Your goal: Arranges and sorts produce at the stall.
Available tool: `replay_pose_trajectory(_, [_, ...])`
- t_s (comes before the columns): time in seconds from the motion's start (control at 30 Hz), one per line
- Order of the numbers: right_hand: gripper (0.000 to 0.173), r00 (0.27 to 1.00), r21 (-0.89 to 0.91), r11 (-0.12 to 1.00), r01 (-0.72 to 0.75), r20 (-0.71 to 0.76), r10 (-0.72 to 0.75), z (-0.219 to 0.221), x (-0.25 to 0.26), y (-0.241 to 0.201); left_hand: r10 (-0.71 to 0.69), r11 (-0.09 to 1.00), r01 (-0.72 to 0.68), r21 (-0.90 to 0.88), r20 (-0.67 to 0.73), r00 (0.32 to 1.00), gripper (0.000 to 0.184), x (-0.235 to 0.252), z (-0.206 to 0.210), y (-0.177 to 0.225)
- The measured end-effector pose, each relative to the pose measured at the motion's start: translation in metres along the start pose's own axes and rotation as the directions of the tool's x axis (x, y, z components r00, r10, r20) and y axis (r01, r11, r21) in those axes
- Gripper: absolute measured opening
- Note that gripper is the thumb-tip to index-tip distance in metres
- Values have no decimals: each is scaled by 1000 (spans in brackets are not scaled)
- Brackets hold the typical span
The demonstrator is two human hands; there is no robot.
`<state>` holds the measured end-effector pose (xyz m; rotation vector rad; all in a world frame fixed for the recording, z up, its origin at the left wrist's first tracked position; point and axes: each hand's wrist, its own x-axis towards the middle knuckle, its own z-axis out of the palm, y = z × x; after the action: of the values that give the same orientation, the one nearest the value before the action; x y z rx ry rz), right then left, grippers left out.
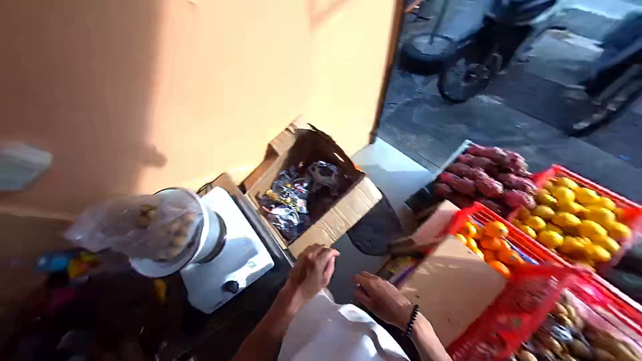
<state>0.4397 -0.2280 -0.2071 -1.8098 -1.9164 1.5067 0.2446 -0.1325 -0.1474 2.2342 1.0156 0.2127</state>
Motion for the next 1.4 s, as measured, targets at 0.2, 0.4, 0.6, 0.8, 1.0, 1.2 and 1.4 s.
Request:
replay_pose_trajectory(0.2, [30,892,29,901,433,-158,-423,-87,174,-117,229,970,-237,47,-485,844,19,-50,-71,-94])
replay_pose_trajectory(0.4, [72,982,-105,994,-6,-190,-14,-61,375,-97,34,999,-44,-8,-507,861,21,-42,-74,-136])
replay_pose_trajectory(0.6, [86,993,-93,989,-119,-26,117,6,437,-73,-540,601,346,-720,-47,841,42,3,-54,-163])
replay_pose_trajectory(0.8, [46,877,-30,955,294,-389,-282,18,359,-55,-752,-440,225,-869,494,436,63,57,-24,-198])
replay_pose_trajectory(1.0, [43,696,-130,925,-358,-698,172,-90,339,27,-965,-7,493,-870,135,225,77,134,23,-252])
replay_pose_trajectory(1.2, [70,875,-343,811,-473,-288,389,-173,439,58,-902,421,853,-308,-45,429,72,204,-63,-265])
replay_pose_trajectory(1.4, [74,994,-541,833,-112,-52,100,-169,558,167,-902,413,883,-225,-237,361,66,259,-37,-358])
